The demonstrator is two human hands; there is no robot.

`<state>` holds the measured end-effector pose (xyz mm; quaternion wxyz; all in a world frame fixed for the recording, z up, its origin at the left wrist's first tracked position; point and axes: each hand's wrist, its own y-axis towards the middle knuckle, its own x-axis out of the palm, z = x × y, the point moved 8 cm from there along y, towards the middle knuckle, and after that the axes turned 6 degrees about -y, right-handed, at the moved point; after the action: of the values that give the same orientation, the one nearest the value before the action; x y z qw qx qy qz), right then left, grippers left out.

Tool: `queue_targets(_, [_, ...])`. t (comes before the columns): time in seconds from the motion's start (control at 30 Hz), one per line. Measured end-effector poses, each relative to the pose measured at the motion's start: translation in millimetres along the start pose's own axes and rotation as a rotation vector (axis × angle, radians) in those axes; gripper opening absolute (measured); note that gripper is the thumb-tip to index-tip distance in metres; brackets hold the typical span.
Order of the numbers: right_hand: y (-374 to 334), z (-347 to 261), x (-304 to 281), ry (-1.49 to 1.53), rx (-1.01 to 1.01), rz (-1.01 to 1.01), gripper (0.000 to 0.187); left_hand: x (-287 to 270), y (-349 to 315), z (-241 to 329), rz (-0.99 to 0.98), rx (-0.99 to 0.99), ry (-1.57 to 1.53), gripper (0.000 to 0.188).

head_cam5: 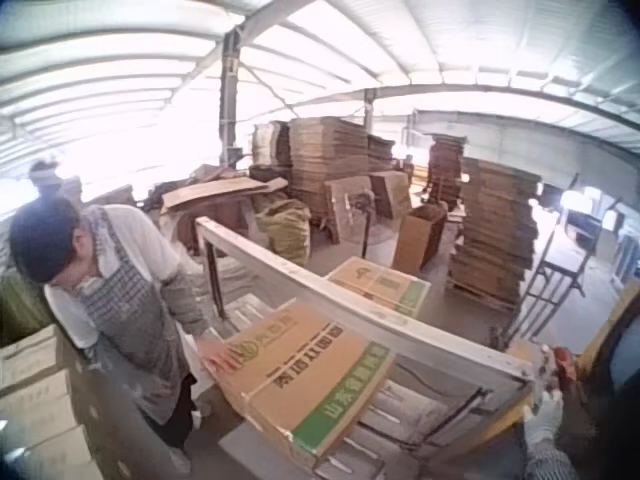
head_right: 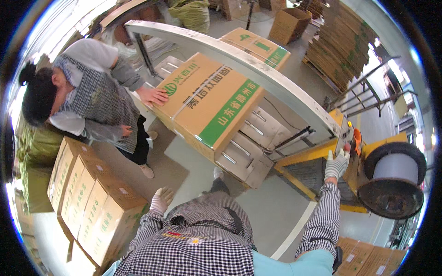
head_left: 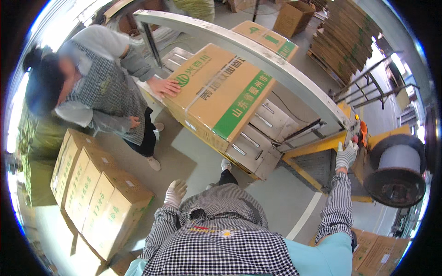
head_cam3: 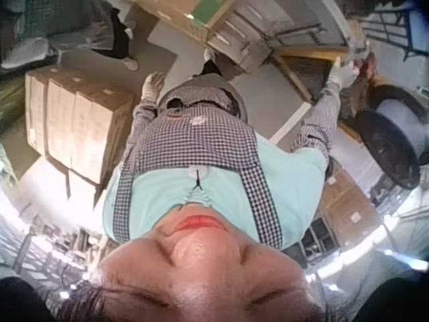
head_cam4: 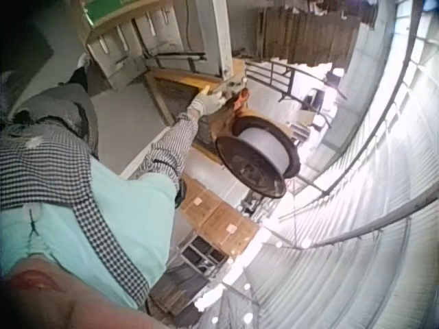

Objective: Two workers are operating a strapping machine to secure cardboard boxes for transport.

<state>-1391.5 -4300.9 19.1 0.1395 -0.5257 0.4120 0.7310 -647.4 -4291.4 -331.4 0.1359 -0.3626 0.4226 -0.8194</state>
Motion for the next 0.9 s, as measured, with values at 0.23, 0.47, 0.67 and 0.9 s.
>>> queue_targets(0.23, [-41.8, -35.6, -2.0, -0.001, -0.03, 0.264, 0.073, 84.6, 14.0, 14.5, -0.101, 0.042, 0.365, 0.054])
queue_targets(0.47, [-37.0, -34.3, 37.4, 0.121, 0.254, 0.268, 0.084, 252.2, 75.6, 80.7, -0.246, 0.489, 0.663, 0.03])
queue_targets(0.67, [-23.6, -24.2, 29.0, 0.201, 0.321, 0.295, 0.08, 478.3, 92.7, 65.4, -0.528, 0.788, 1.389, 0.036])
queue_targets(0.9, [-35.8, -14.1, 61.6, 0.249, 0.404, 0.302, 0.08, 618.1, 136.3, -2.6, -0.785, 1.37, 2.128, 0.04])
